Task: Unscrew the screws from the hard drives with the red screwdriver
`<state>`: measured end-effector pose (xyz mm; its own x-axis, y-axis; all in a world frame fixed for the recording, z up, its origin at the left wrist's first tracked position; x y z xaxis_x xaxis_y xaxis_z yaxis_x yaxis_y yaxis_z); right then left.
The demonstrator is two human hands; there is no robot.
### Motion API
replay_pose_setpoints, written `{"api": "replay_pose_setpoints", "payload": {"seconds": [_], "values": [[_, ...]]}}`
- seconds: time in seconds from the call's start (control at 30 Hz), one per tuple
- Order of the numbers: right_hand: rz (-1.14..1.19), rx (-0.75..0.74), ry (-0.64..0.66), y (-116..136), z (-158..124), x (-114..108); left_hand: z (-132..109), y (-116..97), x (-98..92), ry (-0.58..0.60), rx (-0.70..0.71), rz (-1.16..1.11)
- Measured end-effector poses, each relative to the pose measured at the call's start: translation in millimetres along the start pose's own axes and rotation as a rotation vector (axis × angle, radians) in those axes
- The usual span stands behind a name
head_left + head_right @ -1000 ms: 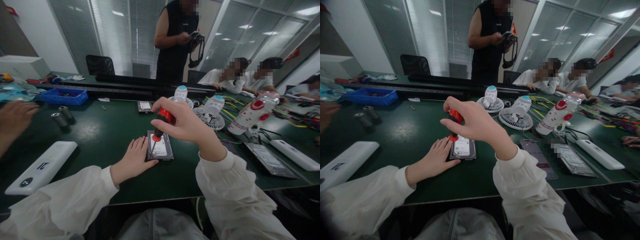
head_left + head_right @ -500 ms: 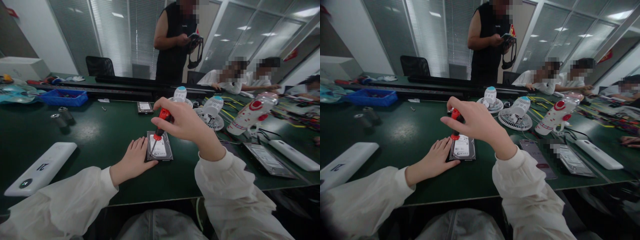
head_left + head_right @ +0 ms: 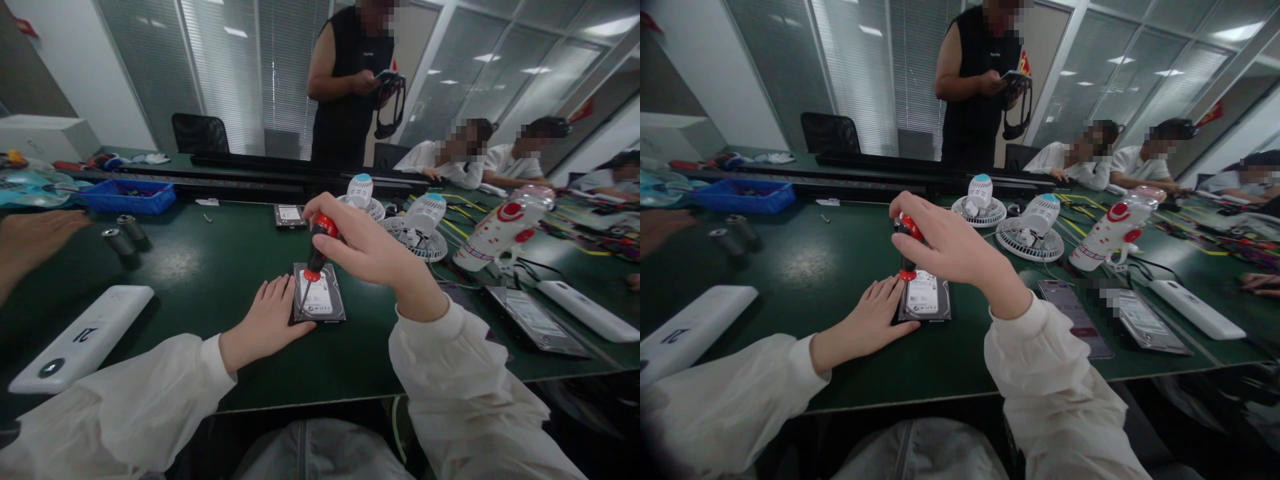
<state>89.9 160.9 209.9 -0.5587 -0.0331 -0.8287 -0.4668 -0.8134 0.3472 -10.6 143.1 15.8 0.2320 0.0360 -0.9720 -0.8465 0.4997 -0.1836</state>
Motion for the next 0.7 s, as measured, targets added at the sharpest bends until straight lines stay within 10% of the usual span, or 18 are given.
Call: {"api": "replay_pose_setpoints", "payload": {"seconds": [0.7], "values": [[-0.056, 0.008, -0.069, -2.2, 2.3, 1.0, -1.2, 0.6, 1.5, -0.019, 0.004, -0.009]]}}
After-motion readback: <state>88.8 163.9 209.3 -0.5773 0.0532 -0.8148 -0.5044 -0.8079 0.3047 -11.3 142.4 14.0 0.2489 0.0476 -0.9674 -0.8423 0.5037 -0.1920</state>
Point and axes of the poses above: each hand's wrist, its own z-axis towards the middle knuckle, its own x-axis out of the palm, y = z × x, the point moved 8 cm from there along z, towards the middle knuckle, and after that the axes turned 13 degrees about x, right-handed, at the moved point
